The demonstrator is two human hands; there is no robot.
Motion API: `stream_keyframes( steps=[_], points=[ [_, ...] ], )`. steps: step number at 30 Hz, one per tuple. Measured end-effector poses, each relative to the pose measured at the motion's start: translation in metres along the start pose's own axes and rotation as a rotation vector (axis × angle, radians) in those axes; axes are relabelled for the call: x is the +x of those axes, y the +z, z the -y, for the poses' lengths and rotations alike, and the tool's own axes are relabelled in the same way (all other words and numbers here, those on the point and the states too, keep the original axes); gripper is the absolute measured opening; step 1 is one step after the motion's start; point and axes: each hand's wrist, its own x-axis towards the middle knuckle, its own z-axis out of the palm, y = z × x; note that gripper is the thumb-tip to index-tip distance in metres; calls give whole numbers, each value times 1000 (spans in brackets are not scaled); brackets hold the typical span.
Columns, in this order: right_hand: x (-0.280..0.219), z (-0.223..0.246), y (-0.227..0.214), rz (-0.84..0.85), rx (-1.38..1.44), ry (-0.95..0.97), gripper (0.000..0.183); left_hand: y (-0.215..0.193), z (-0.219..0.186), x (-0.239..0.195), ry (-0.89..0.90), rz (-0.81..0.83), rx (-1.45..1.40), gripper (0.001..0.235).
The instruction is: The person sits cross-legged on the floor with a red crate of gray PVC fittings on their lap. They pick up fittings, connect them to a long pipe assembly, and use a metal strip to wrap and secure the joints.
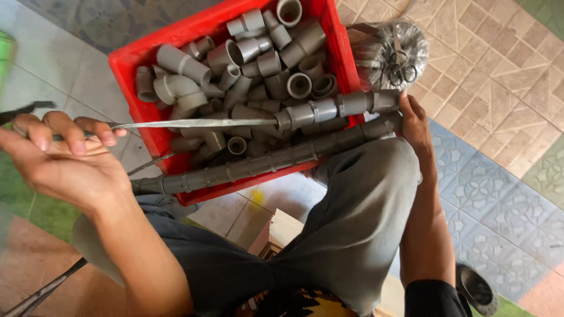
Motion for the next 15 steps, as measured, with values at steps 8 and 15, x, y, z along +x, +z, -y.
stream_keyframes(
  steps=[8, 15],
  points=[
    [-35, -40, 29, -185, 9, 63, 46, -39, 28, 16, 44, 66, -140, 35],
    [-30, -28, 51, -267, 208, 263, 78, 1, 8, -8, -94, 21, -67, 43]
  ],
)
